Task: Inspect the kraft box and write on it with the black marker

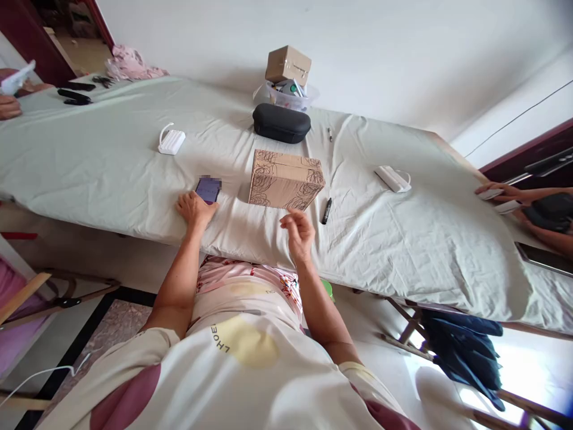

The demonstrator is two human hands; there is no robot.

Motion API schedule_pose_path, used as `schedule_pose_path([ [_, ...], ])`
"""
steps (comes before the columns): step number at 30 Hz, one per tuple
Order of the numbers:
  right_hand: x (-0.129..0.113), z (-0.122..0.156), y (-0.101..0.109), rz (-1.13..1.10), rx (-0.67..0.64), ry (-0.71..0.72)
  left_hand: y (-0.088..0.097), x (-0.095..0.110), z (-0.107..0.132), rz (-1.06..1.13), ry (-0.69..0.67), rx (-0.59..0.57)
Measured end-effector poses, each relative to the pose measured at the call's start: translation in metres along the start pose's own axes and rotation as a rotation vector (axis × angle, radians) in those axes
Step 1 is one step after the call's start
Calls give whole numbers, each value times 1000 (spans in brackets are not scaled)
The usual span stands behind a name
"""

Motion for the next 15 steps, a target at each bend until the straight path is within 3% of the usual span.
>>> schedule_pose_path([
  [3, 1, -37, 37, 96, 325, 141, -1, -4, 0, -12, -15, -9],
  [6, 13, -73, 68, 235, 526, 126, -5, 4, 3, 40, -109, 4],
  [10, 39, -97, 74, 281, 418, 17, -30, 41, 7, 222, -396, -96],
  [13, 56, -92, 61, 401, 289, 56, -57, 75, 12, 372, -564, -185],
  [15, 69, -84, 53, 513, 223, 27, -73, 91, 17, 446, -598, -224],
])
Point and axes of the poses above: each hand's wrist, its own z-axis away from the middle knuckle, its own y-axis out of the back of the hand, x = y × z, the point moved 3 cm from there along -z, towards the middle knuckle, and after that the axes turned 3 degrees about z, right-handed, at the moved point
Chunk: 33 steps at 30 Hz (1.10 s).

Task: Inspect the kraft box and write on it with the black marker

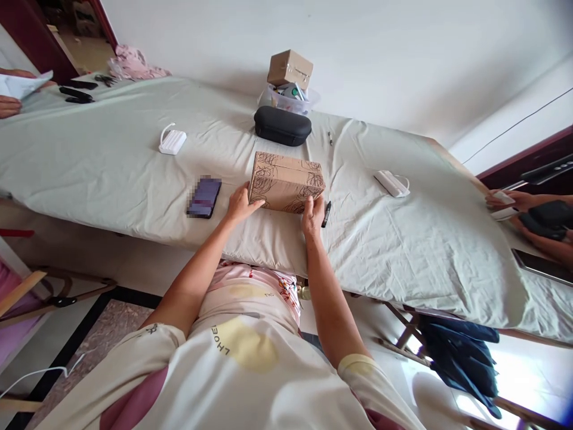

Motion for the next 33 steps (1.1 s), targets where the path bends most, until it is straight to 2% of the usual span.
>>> schedule_pose_path([
  [4, 18, 14, -11, 165, -63, -69, -21, 0, 2, 60, 56, 62],
  [10, 25, 17, -14, 149, -106, -95, -20, -7, 7, 65, 84, 69],
  [13, 21, 16, -11, 104, -47, -74, -15, -6, 8, 93, 72, 117],
  [18, 8, 15, 0, 47, 40, -31, -5, -2, 13, 144, 29, 264],
  [25, -18, 21, 18, -62, 165, 179, 4, -1, 20, 223, -32, 391],
  [33, -23, 20, 13, -20, 40, 152, 2, -6, 18, 157, -85, 415],
])
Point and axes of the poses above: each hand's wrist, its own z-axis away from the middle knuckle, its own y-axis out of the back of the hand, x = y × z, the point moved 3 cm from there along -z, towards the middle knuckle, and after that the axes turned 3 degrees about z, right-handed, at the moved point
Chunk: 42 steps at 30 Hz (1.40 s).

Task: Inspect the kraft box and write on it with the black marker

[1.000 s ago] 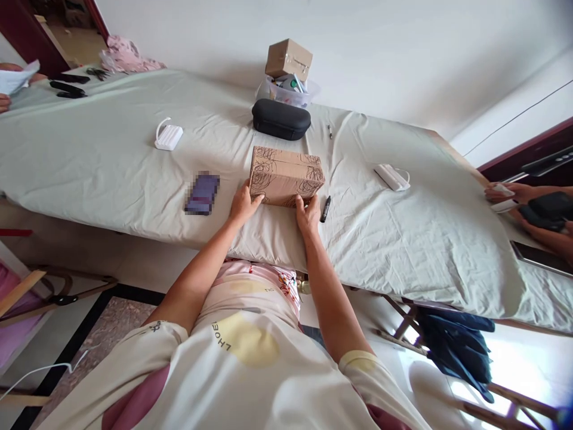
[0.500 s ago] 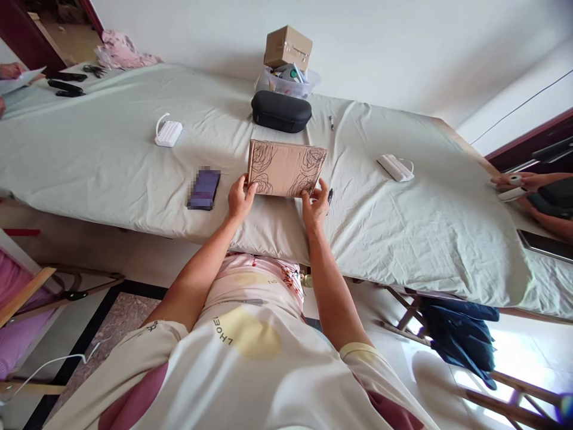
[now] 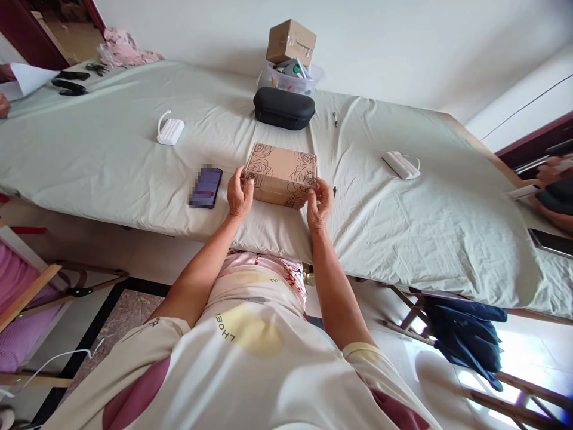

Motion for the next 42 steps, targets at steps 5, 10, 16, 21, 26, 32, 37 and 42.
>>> schedule_pose_path([
  [5, -4, 1, -2, 2, -44, -27, -4, 0, -1, -56, -14, -63],
  [10, -13, 7, -5, -26, -101, 11, -8, 7, -1, -92, -10, -73],
  [16, -35, 21, -25, -84, -337, 143, -12, 19, 4, -101, -110, -190],
  [21, -46, 31, -39, -7, -480, 214, -18, 31, 11, -16, -333, -317],
  [26, -33, 25, -34, 83, -418, 135, -22, 31, 11, -13, -338, -307],
  [32, -1, 8, -18, 119, -120, 4, -27, 24, 13, -19, -340, -283],
  [37, 14, 3, -14, 126, -23, -71, -26, 18, 12, 31, -352, -250],
  [42, 14, 4, -18, 166, -125, -83, -24, 5, 7, 52, -197, -247],
])
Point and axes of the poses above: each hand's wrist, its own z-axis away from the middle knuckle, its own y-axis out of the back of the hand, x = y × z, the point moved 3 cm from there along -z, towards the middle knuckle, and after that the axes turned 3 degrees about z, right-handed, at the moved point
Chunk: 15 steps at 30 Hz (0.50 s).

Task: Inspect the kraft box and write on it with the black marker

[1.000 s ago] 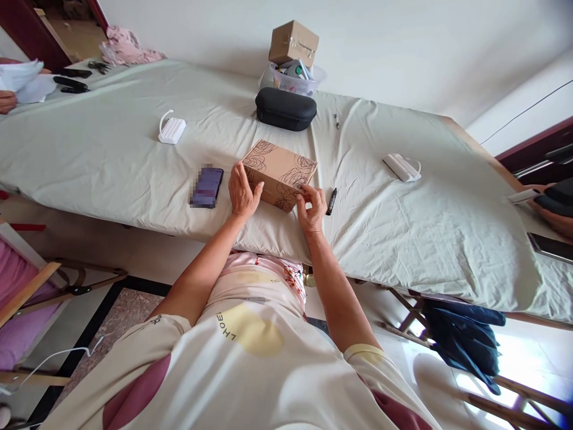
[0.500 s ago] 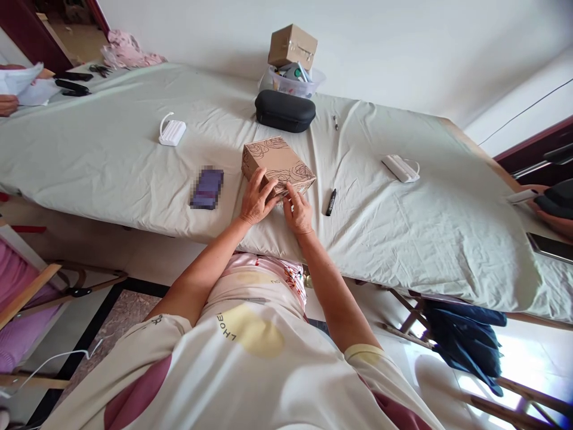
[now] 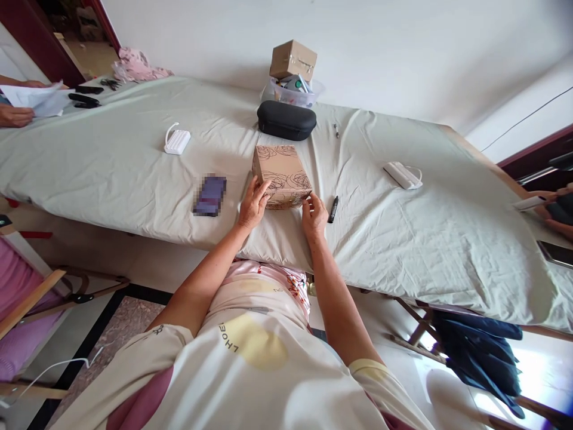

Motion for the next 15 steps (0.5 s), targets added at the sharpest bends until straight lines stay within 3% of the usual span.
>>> schedule_pose_path([
  [8, -3, 4, -2, 302, -256, -52, 1, 0, 1, -97, 109, -76],
  [15, -9, 6, -3, 457, -321, -61, 3, 15, 1, -395, 259, -257],
])
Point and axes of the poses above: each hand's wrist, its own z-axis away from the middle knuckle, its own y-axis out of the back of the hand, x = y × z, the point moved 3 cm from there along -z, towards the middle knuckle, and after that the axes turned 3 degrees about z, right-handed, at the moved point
